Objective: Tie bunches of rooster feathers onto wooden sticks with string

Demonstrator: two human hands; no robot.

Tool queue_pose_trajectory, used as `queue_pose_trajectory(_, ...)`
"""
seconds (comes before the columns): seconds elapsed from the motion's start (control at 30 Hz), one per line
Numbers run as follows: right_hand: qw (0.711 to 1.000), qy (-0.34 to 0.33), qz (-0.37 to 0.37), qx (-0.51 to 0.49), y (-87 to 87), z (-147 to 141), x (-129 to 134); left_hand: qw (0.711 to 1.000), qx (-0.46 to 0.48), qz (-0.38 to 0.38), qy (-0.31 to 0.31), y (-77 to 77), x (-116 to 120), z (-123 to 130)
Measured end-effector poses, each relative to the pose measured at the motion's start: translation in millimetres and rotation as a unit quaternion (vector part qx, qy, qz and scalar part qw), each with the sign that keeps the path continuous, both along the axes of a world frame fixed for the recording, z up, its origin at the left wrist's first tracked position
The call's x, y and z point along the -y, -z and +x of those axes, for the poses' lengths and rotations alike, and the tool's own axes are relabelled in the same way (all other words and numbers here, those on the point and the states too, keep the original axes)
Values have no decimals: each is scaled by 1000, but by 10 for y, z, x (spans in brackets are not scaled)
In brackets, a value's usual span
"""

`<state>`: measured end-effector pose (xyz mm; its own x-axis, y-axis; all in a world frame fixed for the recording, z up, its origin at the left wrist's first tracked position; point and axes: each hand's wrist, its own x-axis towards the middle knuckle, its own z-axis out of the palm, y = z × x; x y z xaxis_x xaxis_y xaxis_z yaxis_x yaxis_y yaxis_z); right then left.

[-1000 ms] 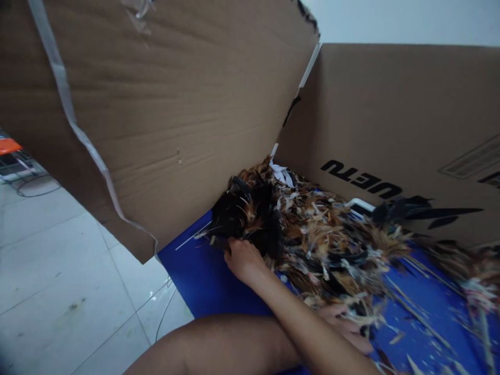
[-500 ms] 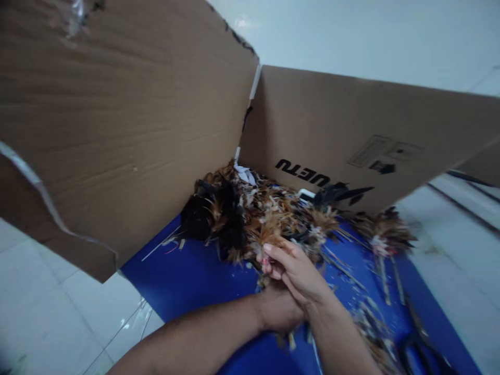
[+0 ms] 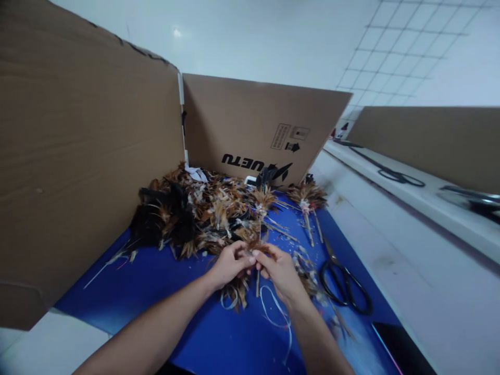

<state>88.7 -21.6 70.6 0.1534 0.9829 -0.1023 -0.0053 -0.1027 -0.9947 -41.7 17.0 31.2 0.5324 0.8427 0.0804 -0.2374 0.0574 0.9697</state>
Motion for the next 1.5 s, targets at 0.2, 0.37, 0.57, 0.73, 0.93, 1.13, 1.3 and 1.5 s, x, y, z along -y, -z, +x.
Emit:
queue_pose_trajectory(0.2, 999, 7, -10, -38, 11, 126, 44, 999, -19, -28, -18, 23, -14, 23)
queue_pose_trajectory(0.37, 1000, 22, 9, -19, 73, 331, 73, 999, -28, -40, -17, 29, -27, 24)
queue_pose_trajectory(0.57, 999, 44, 18, -19, 192, 435, 87, 999, -32, -26, -24, 15, -3, 33)
queue_pose_trajectory(0.73, 997, 73, 7, -40, 253, 494, 83, 998, -44, 24, -44, 15, 17, 13)
queue_pose_trajectory(0.93, 997, 60, -4, -52, 275, 517, 84, 981, -33, 109, -157, -204, -13, -167)
queue_pose_trajectory(1.13, 997, 59, 8, -40, 286, 508, 86, 892, -142, 169, -395, -468, -131, -1051)
queue_pose_trajectory(1.3, 997, 63, 14, -45, 290, 474, 83, 699, -578, 183, -379, -219, -10, -1677)
queue_pose_trajectory(1.5, 997, 61, 25, -26, 327, 437, 72, 655, -646, 170, -353, 17, 47, -1599)
